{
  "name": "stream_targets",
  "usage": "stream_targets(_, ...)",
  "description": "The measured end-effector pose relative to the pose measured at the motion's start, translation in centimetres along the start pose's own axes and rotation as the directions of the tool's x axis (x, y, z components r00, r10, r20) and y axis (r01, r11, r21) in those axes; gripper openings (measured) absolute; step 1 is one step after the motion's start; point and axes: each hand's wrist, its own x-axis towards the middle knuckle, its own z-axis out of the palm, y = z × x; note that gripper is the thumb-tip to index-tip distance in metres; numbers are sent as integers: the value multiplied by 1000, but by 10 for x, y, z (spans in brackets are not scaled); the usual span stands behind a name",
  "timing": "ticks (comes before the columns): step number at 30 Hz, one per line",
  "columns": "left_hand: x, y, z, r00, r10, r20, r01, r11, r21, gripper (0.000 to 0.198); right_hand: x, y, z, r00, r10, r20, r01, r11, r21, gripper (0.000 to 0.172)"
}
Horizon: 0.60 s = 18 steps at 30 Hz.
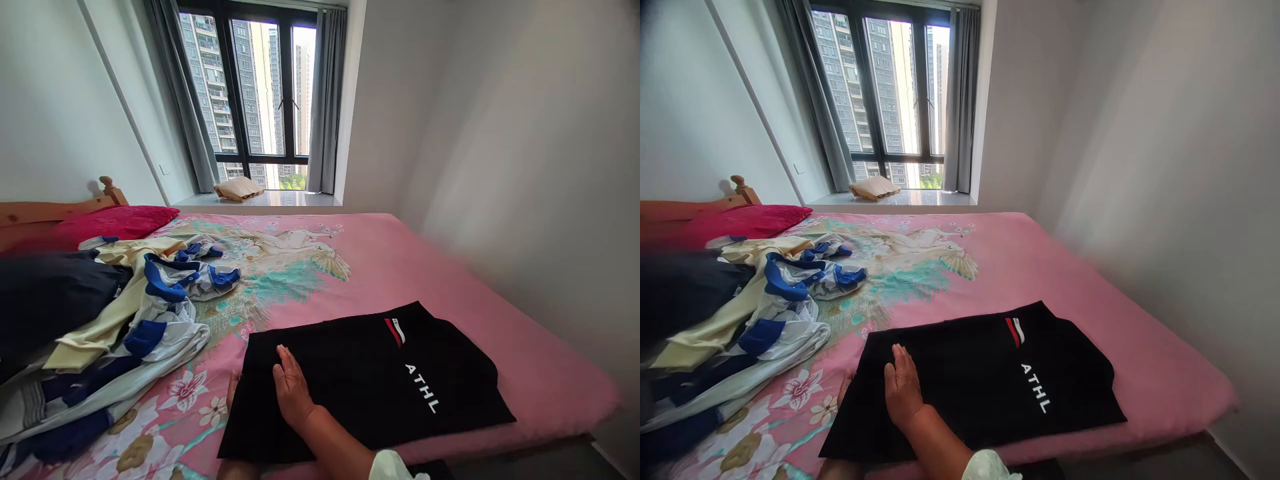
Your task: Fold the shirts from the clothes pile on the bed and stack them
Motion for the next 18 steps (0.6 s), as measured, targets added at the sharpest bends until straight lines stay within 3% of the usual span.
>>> stream_targets(3, 2, 2, -3, 997, -25, 72, 32, 994, -102, 87, 19, -2, 1, 997, 43, -66, -31, 984, 176, 51)
stream_targets(6, -1, 6, 0, 990, 8, 139, 14, 988, -155, 86, 33, 5, 9, 984, 153, -91, -105, 911, 399, 56)
stream_targets(11, -8, 22, 20, 981, 105, 166, -77, 983, -166, 75, 37, 25, 26, 974, 217, -69, -137, 798, 587, 61)
stream_targets(14, -3, 39, 37, 983, 99, 152, -89, 994, -69, 71, 39, 31, 22, 961, 268, -65, -165, 749, 642, 66)
stream_targets(18, 2, 59, 60, 996, 76, 38, -79, 992, 102, 66, 45, 39, -1, 935, 355, 11, -265, 679, 685, 80)
